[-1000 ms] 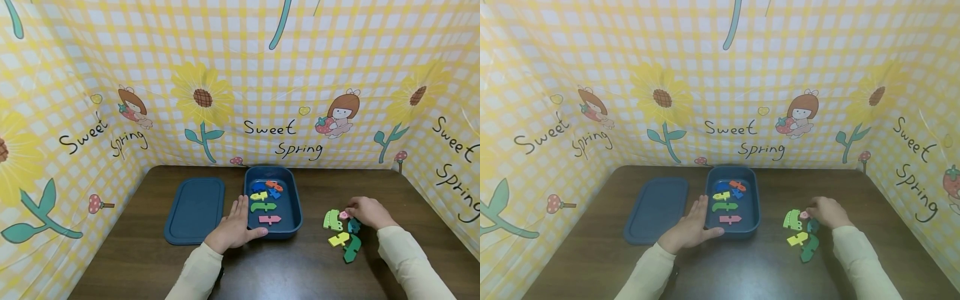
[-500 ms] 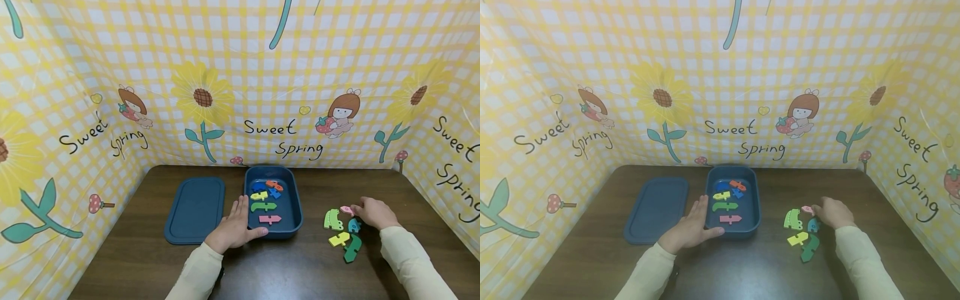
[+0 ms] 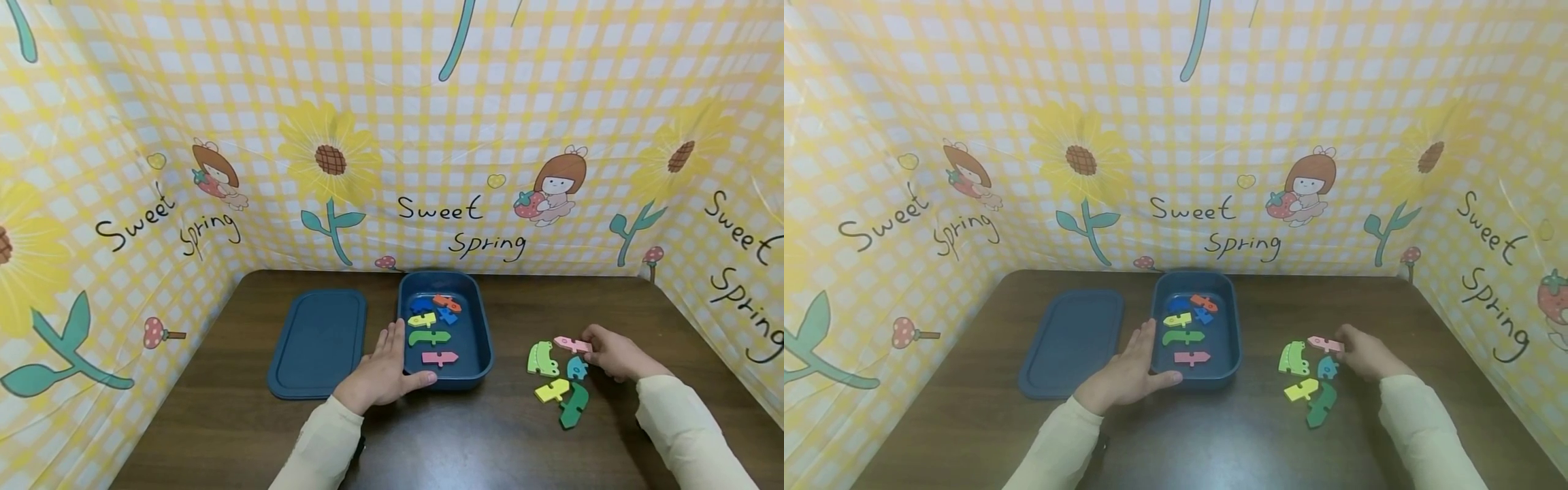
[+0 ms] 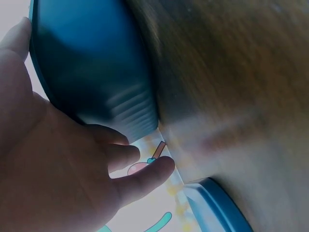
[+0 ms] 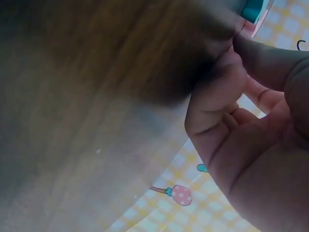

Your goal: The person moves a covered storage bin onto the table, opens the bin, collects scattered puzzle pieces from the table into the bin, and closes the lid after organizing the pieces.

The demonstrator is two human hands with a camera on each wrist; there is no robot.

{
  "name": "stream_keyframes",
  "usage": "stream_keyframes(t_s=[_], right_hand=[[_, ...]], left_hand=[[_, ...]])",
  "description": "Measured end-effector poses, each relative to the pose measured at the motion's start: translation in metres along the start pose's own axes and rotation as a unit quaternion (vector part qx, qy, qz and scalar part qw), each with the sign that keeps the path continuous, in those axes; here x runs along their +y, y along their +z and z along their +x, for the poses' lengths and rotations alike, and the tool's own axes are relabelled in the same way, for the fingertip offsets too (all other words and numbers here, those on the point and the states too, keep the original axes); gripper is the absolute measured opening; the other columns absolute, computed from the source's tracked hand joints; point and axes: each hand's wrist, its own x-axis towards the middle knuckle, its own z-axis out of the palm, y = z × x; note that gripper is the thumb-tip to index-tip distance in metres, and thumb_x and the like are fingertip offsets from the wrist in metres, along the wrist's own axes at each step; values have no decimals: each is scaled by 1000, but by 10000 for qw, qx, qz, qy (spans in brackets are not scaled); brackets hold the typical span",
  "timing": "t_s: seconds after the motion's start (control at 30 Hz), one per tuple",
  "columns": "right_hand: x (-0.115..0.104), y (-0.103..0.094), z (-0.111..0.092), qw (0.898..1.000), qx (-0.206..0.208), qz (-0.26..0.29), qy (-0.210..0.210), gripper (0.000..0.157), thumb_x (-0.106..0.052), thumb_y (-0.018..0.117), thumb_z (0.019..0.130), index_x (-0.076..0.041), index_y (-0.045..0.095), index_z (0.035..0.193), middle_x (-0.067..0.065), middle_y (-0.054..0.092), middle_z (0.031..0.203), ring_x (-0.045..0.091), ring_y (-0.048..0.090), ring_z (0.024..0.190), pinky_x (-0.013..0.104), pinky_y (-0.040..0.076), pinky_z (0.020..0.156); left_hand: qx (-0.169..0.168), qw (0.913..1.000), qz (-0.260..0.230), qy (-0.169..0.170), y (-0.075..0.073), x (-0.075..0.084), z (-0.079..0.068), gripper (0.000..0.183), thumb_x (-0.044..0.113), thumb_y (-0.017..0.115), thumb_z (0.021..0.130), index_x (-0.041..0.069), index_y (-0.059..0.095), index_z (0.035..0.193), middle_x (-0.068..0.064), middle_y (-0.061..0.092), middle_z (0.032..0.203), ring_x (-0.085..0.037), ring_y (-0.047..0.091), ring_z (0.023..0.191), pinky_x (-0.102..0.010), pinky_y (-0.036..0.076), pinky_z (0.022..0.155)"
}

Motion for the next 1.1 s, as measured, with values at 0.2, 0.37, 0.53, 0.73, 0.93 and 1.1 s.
stream_keyframes(t_s=[0.2, 0.37, 0.53, 0.73, 0.93, 1.1], right_hand=[[0, 1, 0, 9999, 107, -134, 2, 12, -2, 61, 98, -2, 51, 104, 7, 50, 77, 20, 47, 58, 37, 45, 51], [-4, 0, -2, 9996, 187, -216, 80, 12, -3, 62, 99, 1, 51, 102, 7, 51, 75, 21, 49, 60, 37, 48, 52], [-6, -1, -3, 9994, 171, -240, 202, 12, -2, 61, 99, 4, 51, 101, 7, 50, 75, 20, 49, 59, 37, 49, 53], [-8, 0, -1, 9986, 230, -428, 227, 14, -3, 62, 98, 6, 52, 98, 9, 51, 76, 21, 50, 61, 36, 50, 52], [-8, 1, 0, 9981, 250, -480, 277, 17, -4, 63, 97, 8, 52, 99, 11, 52, 78, 23, 51, 61, 36, 49, 52], [-5, 3, -1, 9975, 363, -562, 216, 17, -4, 65, 95, 8, 53, 96, 10, 51, 76, 22, 50, 58, 36, 48, 50]], left_hand=[[-7, 10000, -12, 0, 0, 0, 0, 113, 67, 61, 91, 7, -2, 162, -18, 7, 167, -34, 5, 153, -65, 18, 113], [-29, 10000, -26, -2, 0, 0, 0, 113, 67, 61, 91, 7, -2, 162, -17, 8, 167, -34, 5, 153, -65, 18, 114], [-44, 10000, -48, -5, 0, 0, 0, 113, 67, 61, 91, 7, -3, 162, -18, 8, 167, -34, 5, 153, -65, 17, 114], [3, 10000, -96, -27, -1, 0, -2, 113, 66, 62, 91, 8, -4, 162, -18, 8, 167, -35, 4, 153, -65, 17, 113], [-65, 9998, -164, -103, -1, 1, -3, 113, 66, 62, 91, 9, -5, 162, -23, 16, 164, -41, 16, 150, -65, 21, 112], [-283, 9987, -363, -196, -2, 2, -2, 114, 66, 61, 91, 12, -11, 162, -30, 35, 154, -44, 55, 125, -56, 46, 99]])
